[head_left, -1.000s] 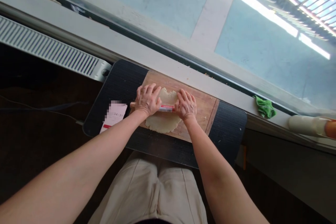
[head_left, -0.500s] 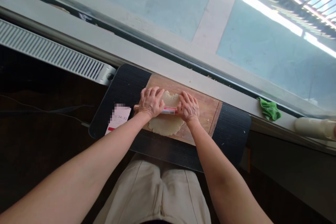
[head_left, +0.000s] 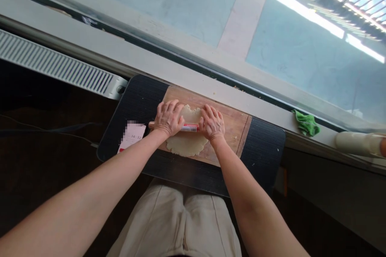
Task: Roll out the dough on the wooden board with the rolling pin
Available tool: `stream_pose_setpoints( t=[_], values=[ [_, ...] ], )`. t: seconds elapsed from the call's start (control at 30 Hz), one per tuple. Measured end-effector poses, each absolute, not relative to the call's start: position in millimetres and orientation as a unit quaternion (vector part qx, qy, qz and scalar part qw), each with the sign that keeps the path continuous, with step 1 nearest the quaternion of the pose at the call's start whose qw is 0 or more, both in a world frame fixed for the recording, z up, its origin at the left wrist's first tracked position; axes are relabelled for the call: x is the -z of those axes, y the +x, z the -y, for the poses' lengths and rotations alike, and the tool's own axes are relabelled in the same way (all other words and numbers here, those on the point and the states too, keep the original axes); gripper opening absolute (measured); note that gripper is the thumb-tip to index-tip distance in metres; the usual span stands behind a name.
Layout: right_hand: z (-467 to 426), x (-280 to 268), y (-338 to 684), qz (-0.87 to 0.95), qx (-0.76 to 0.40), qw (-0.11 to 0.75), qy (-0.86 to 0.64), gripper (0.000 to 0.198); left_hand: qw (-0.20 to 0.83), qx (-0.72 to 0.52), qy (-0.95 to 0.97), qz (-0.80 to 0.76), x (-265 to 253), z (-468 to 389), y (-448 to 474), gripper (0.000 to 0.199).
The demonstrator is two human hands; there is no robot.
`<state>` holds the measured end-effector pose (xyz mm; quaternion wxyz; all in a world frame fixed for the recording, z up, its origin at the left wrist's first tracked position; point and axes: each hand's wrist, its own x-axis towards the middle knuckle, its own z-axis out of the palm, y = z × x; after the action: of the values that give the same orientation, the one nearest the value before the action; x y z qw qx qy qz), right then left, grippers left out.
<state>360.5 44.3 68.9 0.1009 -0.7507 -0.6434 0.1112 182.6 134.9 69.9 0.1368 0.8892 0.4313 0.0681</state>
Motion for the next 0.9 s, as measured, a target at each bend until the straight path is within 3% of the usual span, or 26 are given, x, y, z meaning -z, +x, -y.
stream_pose_setpoints(
  t=[0.2,0.53,0.77,0.9],
  values=[
    [-6,-64,343,0.635,-0.095,0.100,-0.760,0.044,0.136,-0.072,0.886,-0.438,-69,-98,167,0.053],
    [-50,-70,365,0.657,-0.114,0.100,-0.738,0.042,0.123,-0.073,0.892,-0.428,-66,-137,182,0.030],
    [-2,-65,344,0.640,-0.101,0.100,-0.755,0.044,0.126,-0.075,0.882,-0.449,-67,-91,164,0.042],
    [-22,-64,353,0.642,-0.103,0.105,-0.753,0.045,0.144,-0.084,0.875,-0.455,-67,-111,173,0.042]
  ],
)
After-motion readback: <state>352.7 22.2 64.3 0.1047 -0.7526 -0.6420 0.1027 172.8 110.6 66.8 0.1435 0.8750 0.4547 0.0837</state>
